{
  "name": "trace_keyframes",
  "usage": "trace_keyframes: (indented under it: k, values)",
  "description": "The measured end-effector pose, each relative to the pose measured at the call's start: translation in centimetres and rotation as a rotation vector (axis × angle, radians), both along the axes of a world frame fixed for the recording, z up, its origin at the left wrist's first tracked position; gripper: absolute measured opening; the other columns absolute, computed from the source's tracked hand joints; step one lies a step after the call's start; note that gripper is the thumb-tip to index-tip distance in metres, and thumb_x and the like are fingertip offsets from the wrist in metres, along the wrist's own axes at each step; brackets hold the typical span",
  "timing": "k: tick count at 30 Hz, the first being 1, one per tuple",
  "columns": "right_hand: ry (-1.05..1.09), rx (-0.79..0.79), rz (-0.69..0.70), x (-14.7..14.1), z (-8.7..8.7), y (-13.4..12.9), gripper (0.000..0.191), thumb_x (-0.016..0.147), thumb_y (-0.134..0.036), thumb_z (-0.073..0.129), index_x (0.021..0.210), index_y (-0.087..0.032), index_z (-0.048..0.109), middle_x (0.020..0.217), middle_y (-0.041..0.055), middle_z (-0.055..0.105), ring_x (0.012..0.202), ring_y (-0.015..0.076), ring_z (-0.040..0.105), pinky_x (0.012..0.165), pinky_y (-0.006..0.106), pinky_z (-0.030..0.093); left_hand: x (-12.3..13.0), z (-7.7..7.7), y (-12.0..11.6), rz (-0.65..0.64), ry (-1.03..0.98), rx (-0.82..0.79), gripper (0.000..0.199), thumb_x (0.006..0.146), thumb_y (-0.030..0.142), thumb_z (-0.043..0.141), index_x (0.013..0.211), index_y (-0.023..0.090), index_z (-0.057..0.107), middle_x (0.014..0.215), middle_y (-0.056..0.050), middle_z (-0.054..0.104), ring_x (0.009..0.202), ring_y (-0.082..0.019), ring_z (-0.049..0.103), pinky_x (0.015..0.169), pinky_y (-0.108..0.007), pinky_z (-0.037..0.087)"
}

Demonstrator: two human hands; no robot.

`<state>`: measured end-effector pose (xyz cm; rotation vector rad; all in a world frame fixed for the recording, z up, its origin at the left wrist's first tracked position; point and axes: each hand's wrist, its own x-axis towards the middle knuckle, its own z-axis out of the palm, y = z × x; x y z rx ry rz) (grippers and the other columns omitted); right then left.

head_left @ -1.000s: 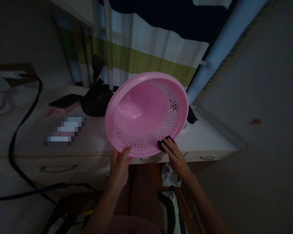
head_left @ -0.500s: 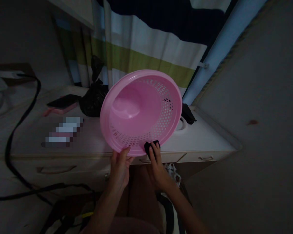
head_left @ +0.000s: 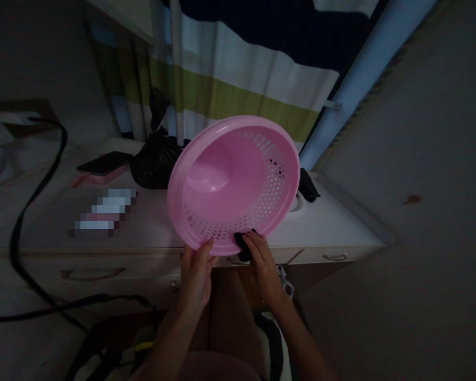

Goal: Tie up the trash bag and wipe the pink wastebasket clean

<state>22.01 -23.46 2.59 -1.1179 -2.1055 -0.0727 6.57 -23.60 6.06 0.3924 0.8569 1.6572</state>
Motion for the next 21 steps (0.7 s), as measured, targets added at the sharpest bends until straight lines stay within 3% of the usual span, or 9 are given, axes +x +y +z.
trace_keyframes:
  k: [6, 13, 16, 21]
  values:
    - [0.058, -0.088, 0.079, -2.7, -0.2, -0.8, 0.072, 0.067, 0.001, 0.034, 0.136, -0.016, 0.027, 0.134, 0.0123, 0.039, 0.127, 0.0212, 0.032, 0.104, 0.048, 0.031, 0.8, -0.5, 0.1, 0.019, -0.018, -0.006, 0.032, 0.061, 0.024, 0.069, 0.092, 0.02, 0.058, 0.091, 0.0, 0.064, 0.082, -0.016, 0.06, 0.078, -0.034, 0.047]
    - [0.152, -0.014, 0.101, -6.7, -0.2, -1.0, 0.061, 0.077, -0.006, 0.034, 0.136, -0.019, 0.027, 0.131, 0.0097, 0.045, 0.122, 0.0201, 0.039, 0.099, 0.045, 0.037, 0.3, -0.7, 0.2, 0.087, -0.023, -0.036, 0.025, 0.058, 0.024, 0.07, 0.08, 0.017, 0.06, 0.079, 0.003, 0.064, 0.075, -0.011, 0.058, 0.079, -0.026, 0.043]
    - [0.142, -0.002, 0.11, -5.7, 0.0, -0.8, 0.057, 0.079, -0.006, 0.033, 0.134, -0.021, 0.032, 0.128, 0.0092, 0.048, 0.12, 0.0196, 0.042, 0.097, 0.044, 0.04, 0.0, -0.5, 0.2, 0.061, -0.06, -0.053, 0.026, 0.058, 0.026, 0.069, 0.081, 0.018, 0.059, 0.078, 0.003, 0.064, 0.072, -0.011, 0.059, 0.078, -0.029, 0.045]
    - [0.075, 0.002, 0.103, -1.3, 0.0, -0.5, 0.055, 0.076, -0.003, 0.036, 0.127, -0.02, 0.043, 0.125, 0.0093, 0.051, 0.119, 0.0201, 0.043, 0.098, 0.046, 0.038, -0.1, -0.6, 0.1, 0.038, -0.064, -0.033, 0.029, 0.062, 0.024, 0.066, 0.09, 0.022, 0.058, 0.09, 0.002, 0.064, 0.077, -0.014, 0.06, 0.079, -0.036, 0.047]
